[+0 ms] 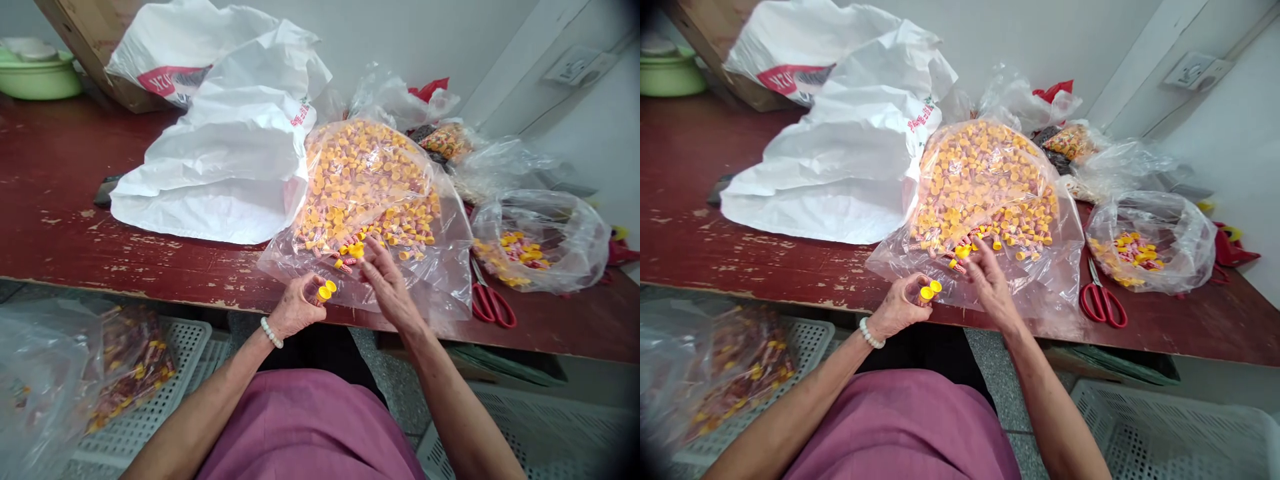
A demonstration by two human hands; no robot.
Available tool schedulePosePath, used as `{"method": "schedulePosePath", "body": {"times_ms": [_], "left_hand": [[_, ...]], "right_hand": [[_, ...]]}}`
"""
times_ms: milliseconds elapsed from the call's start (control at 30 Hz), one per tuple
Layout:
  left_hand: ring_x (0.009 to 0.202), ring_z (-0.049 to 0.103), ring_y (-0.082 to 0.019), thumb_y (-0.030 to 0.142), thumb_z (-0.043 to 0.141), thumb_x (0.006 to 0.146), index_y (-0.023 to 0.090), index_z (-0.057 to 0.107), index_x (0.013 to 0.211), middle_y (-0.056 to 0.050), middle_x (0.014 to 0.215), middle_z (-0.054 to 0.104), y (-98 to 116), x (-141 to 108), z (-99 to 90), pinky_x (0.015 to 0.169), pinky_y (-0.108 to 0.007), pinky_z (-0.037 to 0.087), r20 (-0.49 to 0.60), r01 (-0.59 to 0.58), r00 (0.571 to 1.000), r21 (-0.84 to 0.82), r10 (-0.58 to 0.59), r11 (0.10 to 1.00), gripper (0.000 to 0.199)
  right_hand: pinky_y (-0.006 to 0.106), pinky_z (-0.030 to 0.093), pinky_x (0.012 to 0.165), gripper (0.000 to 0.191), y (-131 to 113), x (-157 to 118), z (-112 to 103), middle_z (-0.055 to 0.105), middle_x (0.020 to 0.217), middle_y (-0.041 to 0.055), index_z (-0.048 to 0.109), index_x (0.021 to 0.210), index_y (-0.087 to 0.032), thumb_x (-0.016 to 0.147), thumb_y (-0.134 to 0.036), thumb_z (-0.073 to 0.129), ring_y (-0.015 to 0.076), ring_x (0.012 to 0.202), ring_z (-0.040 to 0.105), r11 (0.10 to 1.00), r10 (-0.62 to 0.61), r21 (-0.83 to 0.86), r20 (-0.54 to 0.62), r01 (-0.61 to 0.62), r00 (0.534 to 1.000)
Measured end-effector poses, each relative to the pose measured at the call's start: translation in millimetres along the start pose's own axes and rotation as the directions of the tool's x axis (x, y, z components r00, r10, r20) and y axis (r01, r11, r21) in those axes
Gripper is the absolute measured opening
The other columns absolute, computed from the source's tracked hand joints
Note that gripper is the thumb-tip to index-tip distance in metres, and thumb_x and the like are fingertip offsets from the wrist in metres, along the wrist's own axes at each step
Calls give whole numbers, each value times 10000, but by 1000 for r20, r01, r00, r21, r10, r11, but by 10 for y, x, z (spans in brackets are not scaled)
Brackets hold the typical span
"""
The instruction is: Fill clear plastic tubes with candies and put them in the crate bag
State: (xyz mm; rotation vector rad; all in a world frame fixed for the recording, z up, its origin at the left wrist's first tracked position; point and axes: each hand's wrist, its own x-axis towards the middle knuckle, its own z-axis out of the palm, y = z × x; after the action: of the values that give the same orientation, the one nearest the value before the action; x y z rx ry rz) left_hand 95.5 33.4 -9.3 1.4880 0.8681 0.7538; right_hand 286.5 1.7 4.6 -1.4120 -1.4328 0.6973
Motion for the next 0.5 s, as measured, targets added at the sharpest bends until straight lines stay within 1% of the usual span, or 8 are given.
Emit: {"method": "schedulePosePath", "body": {"times_ms": [33, 67, 133, 233, 300, 367, 433, 500], "left_hand": [[646, 514, -101, 46, 564, 535, 137, 550, 834, 20, 736, 586, 6, -3, 7, 599, -210, 400, 7, -35, 999, 44, 35, 998, 312], [632, 501, -100, 49, 559, 538, 139, 558, 816, 23, 718, 574, 14, -9, 13, 587, -210, 389, 16, -67, 998, 90, 65, 994, 293], [579, 455, -94, 57, 551, 538, 144, 557, 735, 31, 651, 534, 25, -26, 19, 533, -211, 346, 43, -100, 995, 179, 94, 979, 215], [524, 396, -89, 78, 554, 536, 150, 521, 637, 36, 577, 481, 23, -54, 21, 476, -221, 283, 93, -84, 994, 264, 61, 961, 129], [556, 434, -103, 79, 558, 529, 144, 544, 682, 27, 613, 517, 27, -67, 25, 497, -222, 306, 115, -73, 992, 265, 43, 961, 167], [610, 478, -116, 66, 550, 523, 137, 572, 763, 19, 677, 557, 45, -76, 35, 536, -219, 343, 140, -79, 989, 213, 49, 974, 252], [645, 494, -116, 51, 539, 522, 133, 584, 834, 17, 733, 572, 67, -80, 48, 565, -213, 364, 172, -77, 984, 116, 56, 990, 326], [650, 485, -106, 42, 534, 523, 131, 582, 860, 19, 748, 563, 78, -80, 61, 570, -205, 367, 192, -60, 980, 34, 52, 998, 351]], "right_hand": [[274, 478, 717, 477, -127, -62, 67, 536, 902, 5, 300, 1403, -309, 941, -344, 415, 125, 764, 526, 999, -25, 36, 66, 23, 998], [289, 474, 761, 450, -233, -112, 126, 536, 930, 15, 329, 1392, -320, 947, -318, 399, 133, 810, 529, 998, -68, 17, 124, 66, 990], [330, 459, 827, 391, -368, -169, 201, 543, 1000, 48, 424, 1338, -308, 952, -275, 370, 162, 901, 528, 977, -153, -114, 225, 182, 962], [361, 451, 834, 339, -412, -157, 198, 568, 1053, 80, 495, 1256, -268, 939, -246, 379, 200, 953, 540, 897, -207, -307, 344, 318, 916], [343, 452, 805, 289, -395, -124, 161, 597, 1029, 72, 505, 1199, -249, 922, -247, 423, 197, 916, 562, 877, -200, -339, 388, 341, 900], [308, 453, 748, 196, -370, -102, 144, 610, 941, 45, 525, 1089, -237, 900, -270, 483, 172, 825, 572, 902, -187, -309, 352, 302, 917], [271, 444, 664, 133, -344, -104, 166, 591, 843, 12, 513, 981, -234, 874, -308, 540, 140, 709, 551, 958, -148, -214, 210, 193, 967], [251, 426, 598, 164, -320, -128, 217, 576, 799, -11, 483, 919, -238, 846, -344, 585, 121, 640, 526, 995, -76, -62, 47, 79, 996]]}}
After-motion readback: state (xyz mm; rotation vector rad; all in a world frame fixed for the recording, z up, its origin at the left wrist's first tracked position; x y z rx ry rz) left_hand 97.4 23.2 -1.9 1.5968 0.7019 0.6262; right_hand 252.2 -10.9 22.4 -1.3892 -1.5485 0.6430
